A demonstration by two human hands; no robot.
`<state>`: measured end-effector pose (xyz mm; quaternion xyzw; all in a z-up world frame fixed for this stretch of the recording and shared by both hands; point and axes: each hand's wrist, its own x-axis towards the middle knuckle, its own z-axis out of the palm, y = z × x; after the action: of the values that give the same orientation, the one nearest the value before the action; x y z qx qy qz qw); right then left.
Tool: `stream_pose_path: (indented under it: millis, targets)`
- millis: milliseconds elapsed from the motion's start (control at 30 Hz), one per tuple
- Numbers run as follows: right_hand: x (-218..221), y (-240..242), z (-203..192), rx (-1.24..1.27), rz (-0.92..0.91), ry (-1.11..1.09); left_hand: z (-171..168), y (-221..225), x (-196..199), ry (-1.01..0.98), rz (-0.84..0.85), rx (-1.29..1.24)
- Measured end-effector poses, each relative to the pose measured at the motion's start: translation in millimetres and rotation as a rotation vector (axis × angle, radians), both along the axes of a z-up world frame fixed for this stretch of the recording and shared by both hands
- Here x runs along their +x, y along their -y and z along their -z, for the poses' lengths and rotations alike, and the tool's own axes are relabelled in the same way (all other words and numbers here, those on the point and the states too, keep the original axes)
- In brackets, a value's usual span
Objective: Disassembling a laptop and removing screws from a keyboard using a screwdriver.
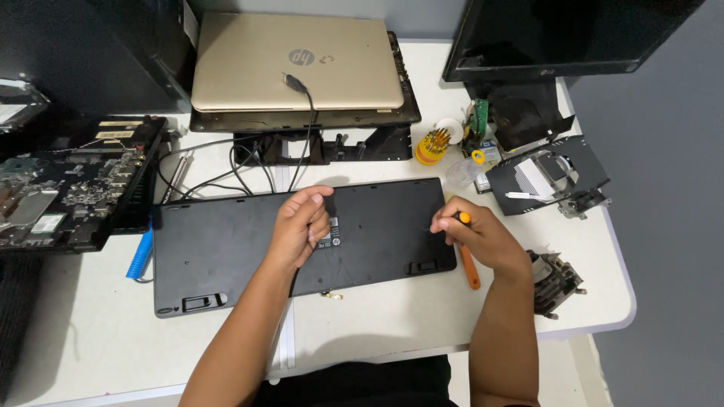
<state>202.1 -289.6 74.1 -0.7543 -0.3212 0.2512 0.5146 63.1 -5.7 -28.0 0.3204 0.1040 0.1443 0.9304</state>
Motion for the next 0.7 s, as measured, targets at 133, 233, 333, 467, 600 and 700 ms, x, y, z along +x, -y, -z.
stream_pose_path:
  millis: [133,233,333,467,600,700]
  targets:
    - [-5,-5,-11,-0.089,-0.006,0.105,-2,1,-1,0.004,-0.003,0.021]
    - [-6,-4,-11,-0.145,-0.005,0.164,-1,1,0,0.004,0.004,0.026]
    - [-5,-5,-11,-0.180,-0.031,0.193,-4,2,-1,0.001,-0.003,0.031]
    - [-5,-2,-2,-0.155,-0.111,0.209,-3,2,-1,-0.003,-0.005,0.042]
    - [9,15,23,-0.025,-0.113,0.141,-2,2,-2,-0.004,0.001,0.050]
    - [11,22,42,0.041,-0.018,0.152,-3,2,0,-0.002,0.003,0.055]
